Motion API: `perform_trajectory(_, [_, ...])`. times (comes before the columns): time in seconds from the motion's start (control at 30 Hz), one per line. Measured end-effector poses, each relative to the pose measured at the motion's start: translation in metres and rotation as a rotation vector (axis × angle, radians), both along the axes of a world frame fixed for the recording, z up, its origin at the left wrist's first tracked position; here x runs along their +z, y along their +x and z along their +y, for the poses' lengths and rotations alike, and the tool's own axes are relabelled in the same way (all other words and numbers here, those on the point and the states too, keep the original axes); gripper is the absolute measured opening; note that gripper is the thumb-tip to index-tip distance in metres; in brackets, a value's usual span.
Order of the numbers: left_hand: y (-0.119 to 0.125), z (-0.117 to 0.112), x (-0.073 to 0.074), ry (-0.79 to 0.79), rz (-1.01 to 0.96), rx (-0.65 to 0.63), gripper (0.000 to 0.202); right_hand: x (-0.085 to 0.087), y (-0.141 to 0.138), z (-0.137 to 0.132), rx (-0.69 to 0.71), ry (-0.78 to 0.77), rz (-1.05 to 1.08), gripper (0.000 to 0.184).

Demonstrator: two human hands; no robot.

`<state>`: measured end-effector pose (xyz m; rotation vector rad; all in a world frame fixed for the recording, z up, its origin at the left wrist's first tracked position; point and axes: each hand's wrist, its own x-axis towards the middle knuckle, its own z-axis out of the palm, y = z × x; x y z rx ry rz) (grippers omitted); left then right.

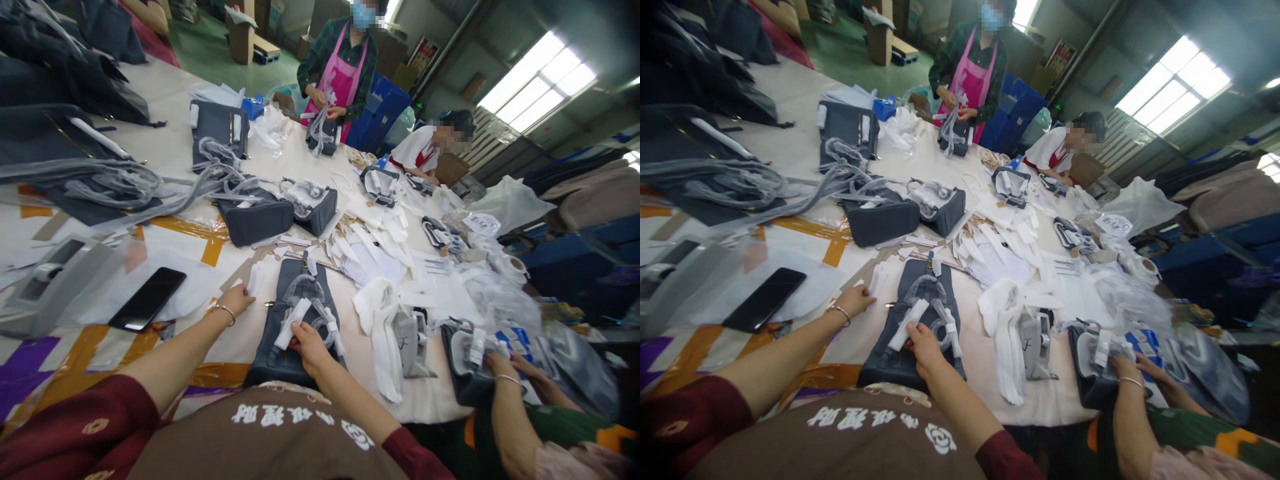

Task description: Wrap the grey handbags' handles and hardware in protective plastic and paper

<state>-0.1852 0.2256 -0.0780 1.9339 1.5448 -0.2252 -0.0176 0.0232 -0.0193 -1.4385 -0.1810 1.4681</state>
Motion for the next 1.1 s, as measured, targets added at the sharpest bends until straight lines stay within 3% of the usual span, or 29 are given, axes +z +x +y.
perform_trajectory(0.17, [-0.014, 0.002, 0.000, 0.014, -0.063, 0.072, 0.031, -0.003, 0.001, -0.001, 0.006, 0.010, -0.004, 0.044])
perform_trajectory(0.27, [-0.022, -0.004, -0.001, -0.035, -0.224, 0.232, 0.027, -0.001, 0.001, -0.001, 0.005, 0.008, -0.018, 0.043])
perform_trajectory(0.4, [-0.029, -0.019, 0.001, -0.223, -0.590, 0.479, 0.025, 0.001, 0.000, -0.001, 0.011, 0.003, -0.028, 0.041])
perform_trajectory(0.57, [-0.030, -0.038, 0.019, -0.368, -0.803, 0.493, 0.032, 0.001, 0.000, -0.002, 0.020, 0.010, -0.024, 0.040])
perform_trajectory(0.7, [-0.028, -0.045, 0.035, -0.490, -0.874, 0.420, 0.040, 0.001, 0.000, -0.001, 0.009, -0.004, -0.017, 0.043])
perform_trajectory(0.77, [-0.026, -0.045, 0.039, -0.523, -0.825, 0.313, 0.040, 0.002, 0.000, 0.000, -0.002, -0.020, 0.001, 0.044])
perform_trajectory(0.93, [-0.009, -0.039, 0.046, -0.341, -0.508, -0.152, 0.027, 0.006, 0.002, 0.001, -0.030, -0.040, 0.042, 0.043])
perform_trajectory(1.1, [0.023, -0.039, 0.061, -0.221, -0.385, -0.273, 0.018, 0.007, 0.002, 0.001, -0.027, -0.061, 0.037, 0.042])
